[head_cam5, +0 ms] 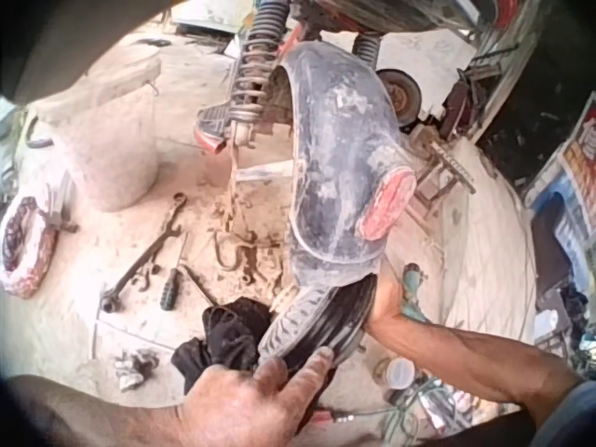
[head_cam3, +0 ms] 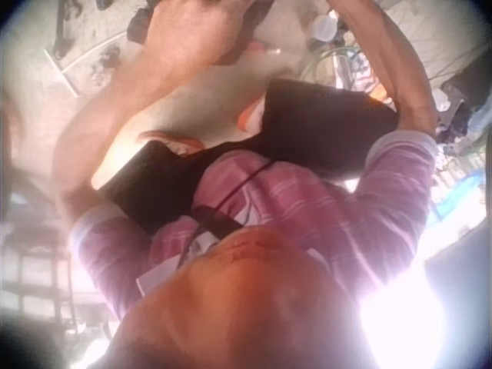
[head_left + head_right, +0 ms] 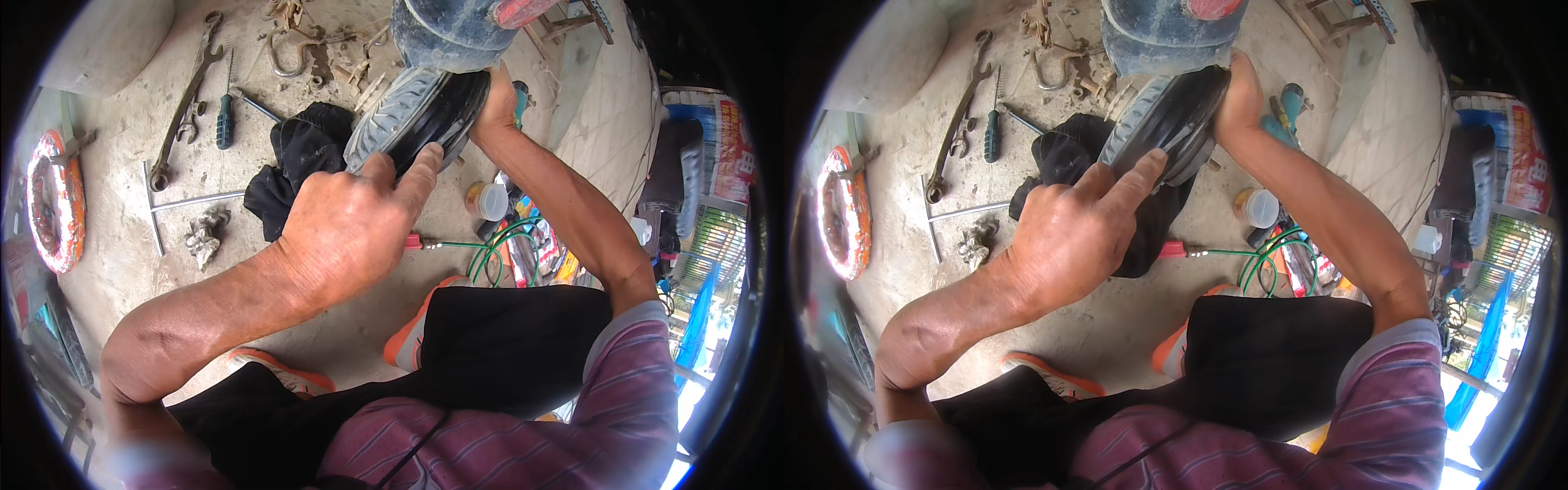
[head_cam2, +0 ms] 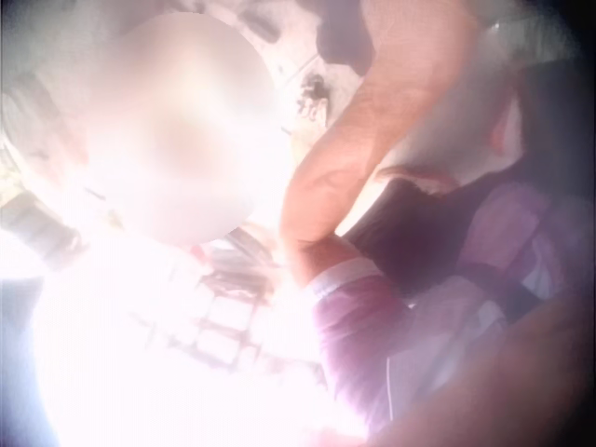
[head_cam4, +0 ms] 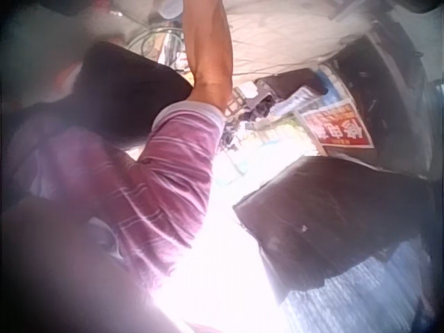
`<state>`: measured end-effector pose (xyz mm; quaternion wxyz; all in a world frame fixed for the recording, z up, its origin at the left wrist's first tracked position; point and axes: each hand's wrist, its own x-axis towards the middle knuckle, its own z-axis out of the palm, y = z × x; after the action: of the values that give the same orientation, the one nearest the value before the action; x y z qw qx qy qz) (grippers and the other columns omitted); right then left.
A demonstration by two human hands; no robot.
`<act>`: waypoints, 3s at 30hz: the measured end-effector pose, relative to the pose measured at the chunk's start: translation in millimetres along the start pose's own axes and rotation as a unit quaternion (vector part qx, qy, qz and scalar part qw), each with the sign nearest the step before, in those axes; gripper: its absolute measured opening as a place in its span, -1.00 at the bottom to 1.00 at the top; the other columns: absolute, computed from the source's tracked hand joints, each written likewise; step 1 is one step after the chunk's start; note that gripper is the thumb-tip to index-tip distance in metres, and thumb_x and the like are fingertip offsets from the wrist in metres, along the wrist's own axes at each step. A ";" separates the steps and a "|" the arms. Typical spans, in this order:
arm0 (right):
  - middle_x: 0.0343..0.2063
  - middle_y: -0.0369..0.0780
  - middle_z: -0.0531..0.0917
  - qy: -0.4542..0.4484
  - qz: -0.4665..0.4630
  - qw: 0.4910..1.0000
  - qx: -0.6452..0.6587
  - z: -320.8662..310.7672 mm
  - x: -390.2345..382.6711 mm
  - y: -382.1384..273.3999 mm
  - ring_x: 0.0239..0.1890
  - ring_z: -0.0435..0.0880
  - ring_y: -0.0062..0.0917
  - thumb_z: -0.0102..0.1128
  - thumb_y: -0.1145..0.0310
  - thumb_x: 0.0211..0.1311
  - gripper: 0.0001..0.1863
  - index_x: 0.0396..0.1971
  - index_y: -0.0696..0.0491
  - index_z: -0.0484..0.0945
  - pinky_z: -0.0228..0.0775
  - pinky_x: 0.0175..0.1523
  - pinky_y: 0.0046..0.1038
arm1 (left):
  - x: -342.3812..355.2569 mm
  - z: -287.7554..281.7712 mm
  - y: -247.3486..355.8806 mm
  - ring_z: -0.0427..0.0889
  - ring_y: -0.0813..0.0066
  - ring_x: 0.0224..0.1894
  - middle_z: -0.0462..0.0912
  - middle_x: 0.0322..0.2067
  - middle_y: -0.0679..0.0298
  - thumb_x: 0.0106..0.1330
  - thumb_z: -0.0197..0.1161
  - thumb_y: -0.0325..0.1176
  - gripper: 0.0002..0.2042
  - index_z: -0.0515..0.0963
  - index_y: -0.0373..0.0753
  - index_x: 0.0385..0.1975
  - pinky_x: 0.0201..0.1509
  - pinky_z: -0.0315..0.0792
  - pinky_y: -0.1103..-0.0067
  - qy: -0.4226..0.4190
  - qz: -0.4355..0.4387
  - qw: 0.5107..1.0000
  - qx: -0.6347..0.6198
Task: The person uses a metal tire lever to pry and separate the tire bead from the rim of a motorcycle tire. They work around the circumference of the tire, repeatedly inserting the lever and rotating the tire to continue the separation.
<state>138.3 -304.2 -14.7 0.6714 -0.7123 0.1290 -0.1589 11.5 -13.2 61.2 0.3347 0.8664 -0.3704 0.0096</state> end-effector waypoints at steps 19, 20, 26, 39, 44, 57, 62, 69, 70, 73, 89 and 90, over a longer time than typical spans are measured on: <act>-0.01 -0.22 0.76 -0.031 0.096 0.988 0.116 -4.5 11.8 -7.6 0.04 0.72 -0.42 0.07 0.06 0.64 -0.61 0.09 0.07 0.64 0.59 0.19 -0.33 | -74.9 18.0 -55.5 0.75 0.09 -0.46 0.64 -0.25 0.13 0.35 0.30 -0.61 -0.32 0.49 -0.09 0.53 -0.40 0.74 0.31 -0.010 -0.002 0.994 -0.112; 0.00 -0.22 0.76 -0.039 0.104 0.985 0.131 -10.3 16.3 -5.3 0.04 0.73 -0.43 0.07 0.08 0.65 -0.62 0.10 0.07 0.64 0.59 0.19 -0.34 | -67.5 18.0 -54.3 0.76 0.08 -0.42 0.64 -0.22 0.11 0.33 0.30 -0.62 -0.29 0.47 -0.09 0.54 -0.37 0.76 0.31 -0.004 -0.003 0.991 -0.132; 0.05 -0.19 0.76 -0.076 0.058 0.993 0.074 -18.1 22.7 2.6 0.04 0.75 -0.42 0.04 0.16 0.68 -0.62 0.21 0.11 0.60 0.64 0.17 -0.35 | -64.5 31.1 -63.1 0.77 -0.01 -0.34 0.66 -0.26 0.05 0.29 0.32 -0.55 -0.32 0.53 -0.07 0.50 -0.24 0.73 0.20 -0.037 -0.004 0.981 -0.189; 0.09 -0.19 0.76 -0.028 0.087 0.991 0.097 -1.6 8.1 -14.0 0.07 0.76 -0.39 0.08 0.15 0.65 -0.58 0.28 0.08 0.59 0.64 0.19 -0.31 | -97.1 36.8 -103.9 0.88 0.12 -0.25 0.80 -0.16 0.02 0.41 0.32 -0.56 -0.54 0.64 -0.19 0.32 -0.17 0.77 0.28 -0.067 -0.087 0.986 -0.129; 0.11 -0.21 0.74 -0.004 0.079 0.996 0.038 -9.4 16.5 -7.2 0.11 0.74 -0.40 0.11 0.13 0.64 -0.57 0.29 0.08 0.59 0.62 0.22 -0.34 | -82.2 20.0 -97.7 0.81 0.31 -0.25 0.74 -0.21 0.12 0.48 0.48 -0.38 -0.82 0.70 -0.29 -0.06 -0.20 0.64 0.38 -0.157 -0.291 0.917 -0.222; 0.12 -0.15 0.73 0.034 0.127 0.991 -0.004 10.8 6.9 -35.1 0.11 0.72 -0.32 0.07 0.08 0.64 -0.53 0.20 0.16 0.62 0.63 0.17 -0.23 | -20.9 81.8 -87.2 0.70 -0.17 -0.14 0.62 -0.19 0.03 0.40 0.51 -0.34 -0.76 0.57 -0.32 -0.19 -0.07 0.57 0.11 0.057 -0.041 0.980 -0.185; 0.23 -0.15 0.71 -0.040 0.145 0.988 0.038 13.6 2.6 -42.6 0.28 0.63 -0.34 0.09 0.06 0.65 -0.49 0.26 0.17 0.62 0.42 0.43 -0.23 | 5.7 46.0 -54.8 0.75 -0.29 -0.07 0.74 -0.22 -0.12 0.41 0.43 -0.36 -0.79 0.61 -0.40 -0.25 0.07 0.61 0.06 -0.002 -0.131 0.967 -0.220; 0.43 -0.12 0.58 -0.077 0.155 0.985 0.003 16.9 4.8 -41.3 0.42 0.53 -0.30 0.03 0.22 0.67 -0.55 0.35 0.16 0.53 0.31 0.57 -0.20 | 46.5 -26.0 -28.5 0.82 -0.25 -0.11 0.77 -0.31 -0.27 0.53 0.33 -0.20 -0.63 0.70 -0.52 -0.21 0.07 0.66 0.12 -0.077 -0.228 0.945 -0.223; 0.42 -0.11 0.58 -0.068 0.154 0.986 0.009 17.2 5.8 -37.5 0.43 0.54 -0.29 0.01 0.25 0.68 -0.56 0.36 0.16 0.52 0.33 0.56 -0.19 | 47.2 -31.3 -30.2 0.83 -0.24 -0.12 0.78 -0.31 -0.26 0.56 0.32 -0.18 -0.61 0.70 -0.53 -0.21 0.06 0.67 0.12 -0.091 -0.236 0.940 -0.231; 0.37 -0.08 0.61 -0.065 0.161 0.983 0.057 30.7 -0.4 -40.3 0.38 0.61 -0.22 -0.05 0.31 0.72 -0.58 0.41 0.13 0.46 0.45 0.50 -0.08 | 21.6 -22.0 -35.7 0.84 -0.19 -0.13 0.78 -0.30 -0.22 0.62 0.26 -0.12 -0.56 0.72 -0.51 -0.20 0.03 0.66 0.11 -0.006 -0.230 0.941 -0.248; 0.29 -0.09 0.66 -0.042 0.160 0.983 0.079 19.2 2.5 -28.3 0.28 0.67 -0.20 0.13 0.06 0.67 -0.45 0.41 0.13 0.49 0.55 0.42 -0.04 | -90.3 30.1 -52.3 0.72 0.11 -0.51 0.67 -0.38 0.15 0.43 0.26 -0.66 -0.34 0.46 -0.14 0.56 -0.40 0.69 0.26 0.042 -0.026 0.958 -0.284; 0.30 -0.09 0.66 -0.040 0.163 0.982 0.088 21.3 2.3 -30.1 0.28 0.67 -0.20 0.12 0.07 0.67 -0.45 0.41 0.14 0.49 0.55 0.43 -0.04 | -89.2 31.6 -52.1 0.73 0.07 -0.49 0.66 -0.38 0.13 0.42 0.28 -0.64 -0.35 0.47 -0.13 0.55 -0.39 0.70 0.25 0.035 -0.037 0.961 -0.273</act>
<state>148.0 -283.7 14.4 0.7529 -0.6258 0.2014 -0.0296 -26.8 51.1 -16.8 0.5710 0.7547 -0.3146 -0.0740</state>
